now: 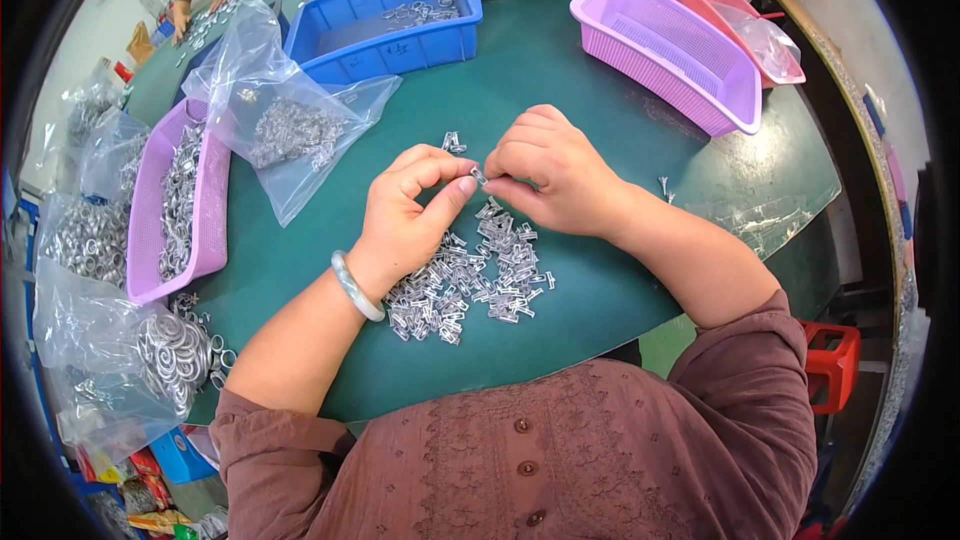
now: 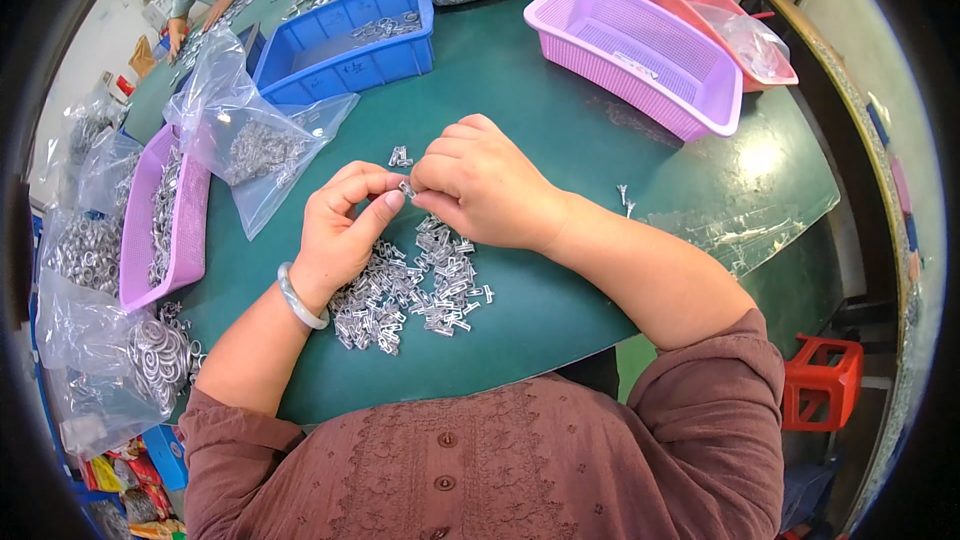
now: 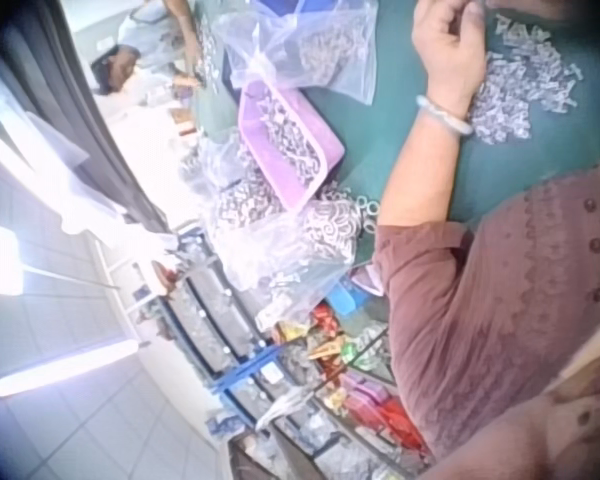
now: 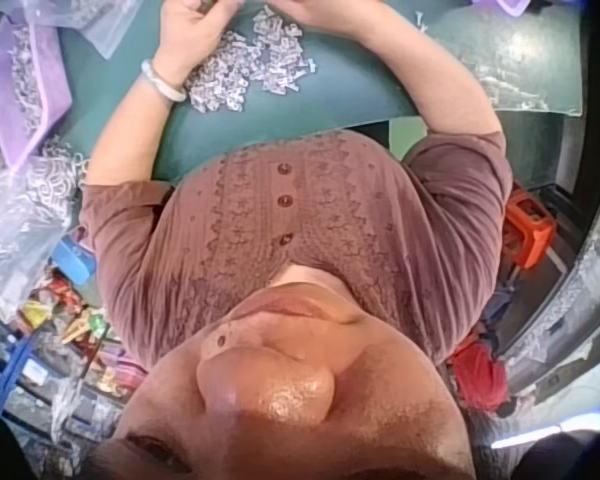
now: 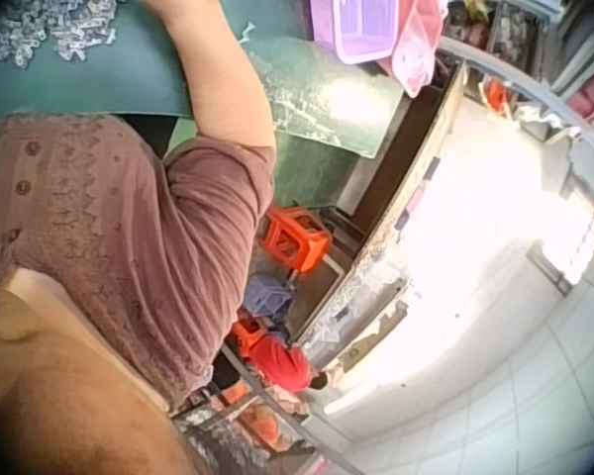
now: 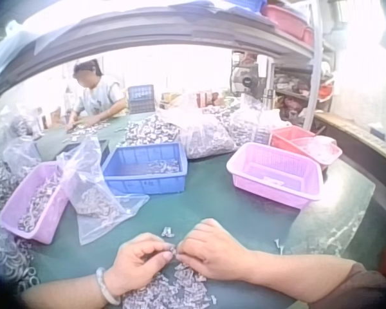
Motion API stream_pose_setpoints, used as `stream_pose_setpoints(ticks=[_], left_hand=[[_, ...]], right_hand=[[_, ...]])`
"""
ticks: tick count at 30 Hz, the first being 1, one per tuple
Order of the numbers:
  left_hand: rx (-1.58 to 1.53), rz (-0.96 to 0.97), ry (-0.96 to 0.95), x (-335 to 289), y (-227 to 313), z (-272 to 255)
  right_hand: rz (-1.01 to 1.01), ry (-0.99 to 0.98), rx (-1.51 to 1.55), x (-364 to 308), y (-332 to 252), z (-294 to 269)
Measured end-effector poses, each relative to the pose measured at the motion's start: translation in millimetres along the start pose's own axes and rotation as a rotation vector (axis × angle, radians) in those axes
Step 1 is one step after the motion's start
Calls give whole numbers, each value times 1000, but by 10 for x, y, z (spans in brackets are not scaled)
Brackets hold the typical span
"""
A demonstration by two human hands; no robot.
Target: The person assembles small metal clips by connecting pairs of parts together by hand, then gathers the assembled clips into a pile on the table.
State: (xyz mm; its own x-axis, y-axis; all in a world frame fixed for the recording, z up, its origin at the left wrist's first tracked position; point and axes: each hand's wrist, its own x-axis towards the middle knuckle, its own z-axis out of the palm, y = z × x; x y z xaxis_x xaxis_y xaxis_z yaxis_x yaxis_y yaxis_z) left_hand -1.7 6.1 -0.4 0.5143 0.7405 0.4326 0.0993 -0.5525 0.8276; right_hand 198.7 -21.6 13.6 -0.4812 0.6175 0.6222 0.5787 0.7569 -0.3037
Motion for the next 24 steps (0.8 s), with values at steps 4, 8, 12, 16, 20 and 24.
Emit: stream_pose_setpoints(ticks=[4, 8, 12, 16, 20, 24], left_hand=[[19, -11, -11, 2, 0, -6], [15, -21, -29, 9, 6, 0], [15, -20, -35, 9, 4, -5], [33, -1, -34, 7, -3, -25], [97, -15, -34, 46, 13, -76], [126, -97, 25, 150, -9, -178]], right_hand=[[1, -16, 2, 0, -12, -8], [-4, -10, 11, -5, -8, 1], [-12, -10, 15, -2, 3, 9], [17, -107, -30, 28, 9, -102], [158, -141, -133, 10, 211, -301], [237, -237, -217, -62, 409, -387]])
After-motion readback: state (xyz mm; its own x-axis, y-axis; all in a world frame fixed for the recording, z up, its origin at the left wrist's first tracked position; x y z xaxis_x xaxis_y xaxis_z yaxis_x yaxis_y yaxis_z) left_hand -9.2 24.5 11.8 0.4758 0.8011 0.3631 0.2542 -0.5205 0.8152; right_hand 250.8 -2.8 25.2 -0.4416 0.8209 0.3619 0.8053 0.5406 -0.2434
